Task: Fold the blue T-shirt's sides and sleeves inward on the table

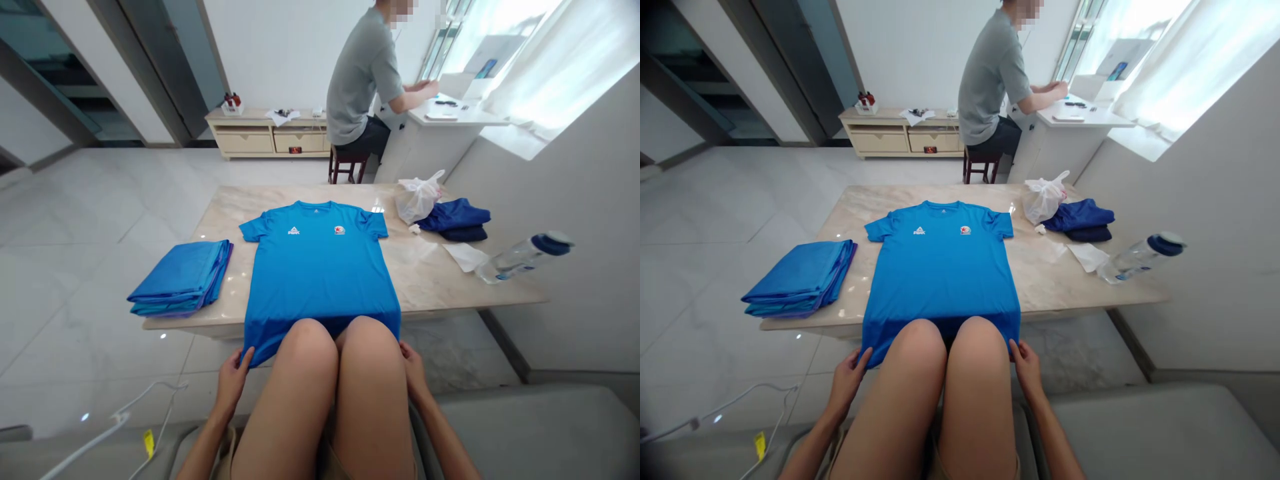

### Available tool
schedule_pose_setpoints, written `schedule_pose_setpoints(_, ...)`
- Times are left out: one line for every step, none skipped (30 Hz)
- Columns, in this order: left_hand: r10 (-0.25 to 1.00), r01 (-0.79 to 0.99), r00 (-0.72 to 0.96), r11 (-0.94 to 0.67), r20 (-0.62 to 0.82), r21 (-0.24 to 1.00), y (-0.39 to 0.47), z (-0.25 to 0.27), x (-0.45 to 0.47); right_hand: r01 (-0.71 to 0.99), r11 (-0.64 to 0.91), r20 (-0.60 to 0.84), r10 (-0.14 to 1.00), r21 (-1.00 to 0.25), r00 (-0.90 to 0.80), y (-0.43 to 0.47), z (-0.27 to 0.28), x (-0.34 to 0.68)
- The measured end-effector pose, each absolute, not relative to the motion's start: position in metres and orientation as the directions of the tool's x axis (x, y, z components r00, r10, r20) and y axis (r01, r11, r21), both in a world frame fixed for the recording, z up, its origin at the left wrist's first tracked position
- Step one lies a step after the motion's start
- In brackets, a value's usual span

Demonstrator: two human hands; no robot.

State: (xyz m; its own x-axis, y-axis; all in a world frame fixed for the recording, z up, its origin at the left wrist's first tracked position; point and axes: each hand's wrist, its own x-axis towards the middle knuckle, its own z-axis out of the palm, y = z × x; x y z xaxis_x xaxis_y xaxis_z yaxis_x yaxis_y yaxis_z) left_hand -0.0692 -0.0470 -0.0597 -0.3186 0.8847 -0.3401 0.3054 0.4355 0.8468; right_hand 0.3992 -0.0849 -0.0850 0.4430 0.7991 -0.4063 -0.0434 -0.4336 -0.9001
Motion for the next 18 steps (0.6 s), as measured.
schedule_pose_setpoints(0.891, 0.335, -0.320, 0.425, -0.323, 0.841, -0.047, -0.059, -0.070, -0.036, -0.432, -0.400, 0.798, -0.901, 0.451, -0.085, -0.085, 0.399)
schedule_pose_setpoints(0.895, 0.356, -0.321, 0.418, -0.311, 0.836, -0.047, -0.059, -0.071, -0.022, -0.425, -0.385, 0.796, -0.905, 0.466, -0.085, -0.085, 0.399)
schedule_pose_setpoints(0.896, 0.370, -0.323, 0.415, -0.303, 0.831, -0.048, -0.060, -0.072, 0.001, -0.414, -0.361, 0.796, -0.910, 0.485, -0.085, -0.084, 0.399)
schedule_pose_setpoints(0.897, 0.379, -0.327, 0.413, -0.297, 0.828, -0.048, -0.061, -0.073, 0.031, -0.399, -0.330, 0.797, -0.916, 0.505, -0.086, -0.083, 0.399)
schedule_pose_setpoints(0.898, 0.385, -0.331, 0.410, -0.291, 0.827, -0.049, -0.062, -0.074, 0.064, -0.385, -0.299, 0.800, -0.921, 0.520, -0.086, -0.082, 0.398)
schedule_pose_setpoints(0.899, 0.389, -0.333, 0.407, -0.286, 0.827, -0.049, -0.064, -0.075, 0.092, -0.375, -0.274, 0.805, -0.923, 0.526, -0.087, -0.080, 0.398)
schedule_pose_setpoints(0.900, 0.389, -0.333, 0.404, -0.282, 0.828, -0.050, -0.066, -0.076, 0.113, -0.371, -0.262, 0.810, -0.922, 0.524, -0.087, -0.079, 0.397)
schedule_pose_setpoints(0.900, 0.387, -0.332, 0.403, -0.282, 0.829, -0.051, -0.067, -0.077, 0.124, -0.375, -0.262, 0.815, -0.919, 0.517, -0.088, -0.077, 0.396)
schedule_pose_setpoints(0.900, 0.384, -0.330, 0.405, -0.286, 0.830, -0.052, -0.069, -0.078, 0.129, -0.383, -0.271, 0.818, -0.915, 0.507, -0.089, -0.075, 0.395)
schedule_pose_setpoints(0.897, 0.380, -0.332, 0.410, -0.291, 0.829, -0.052, -0.071, -0.079, 0.128, -0.393, -0.283, 0.819, -0.911, 0.499, -0.090, -0.074, 0.393)
schedule_pose_setpoints(0.894, 0.378, -0.337, 0.417, -0.297, 0.826, -0.053, -0.073, -0.080, 0.123, -0.403, -0.296, 0.817, -0.907, 0.495, -0.091, -0.072, 0.392)
schedule_pose_setpoints(0.890, 0.379, -0.343, 0.423, -0.299, 0.823, -0.054, -0.075, -0.080, 0.118, -0.410, -0.305, 0.814, -0.904, 0.494, -0.092, -0.071, 0.391)
schedule_pose_setpoints(0.889, 0.381, -0.348, 0.425, -0.299, 0.821, -0.055, -0.076, -0.081, 0.114, -0.414, -0.309, 0.811, -0.903, 0.497, -0.094, -0.070, 0.389)
schedule_pose_setpoints(0.888, 0.386, -0.352, 0.426, -0.296, 0.818, -0.057, -0.077, -0.081, 0.118, -0.417, -0.308, 0.808, -0.901, 0.502, -0.096, -0.069, 0.388)
schedule_pose_setpoints(0.889, 0.392, -0.353, 0.425, -0.293, 0.816, -0.058, -0.078, -0.082, 0.130, -0.421, -0.304, 0.806, -0.898, 0.508, -0.098, -0.068, 0.387)
schedule_pose_setpoints(0.890, 0.399, -0.352, 0.423, -0.290, 0.814, -0.059, -0.078, -0.082, 0.149, -0.428, -0.299, 0.803, -0.892, 0.515, -0.100, -0.068, 0.386)
schedule_pose_setpoints(0.891, 0.405, -0.350, 0.422, -0.289, 0.811, -0.060, -0.078, -0.082, 0.169, -0.437, -0.297, 0.801, -0.883, 0.520, -0.102, -0.068, 0.384)
schedule_pose_setpoints(0.892, 0.411, -0.349, 0.422, -0.288, 0.808, -0.060, -0.078, -0.083, 0.185, -0.449, -0.298, 0.798, -0.874, 0.524, -0.103, -0.068, 0.383)
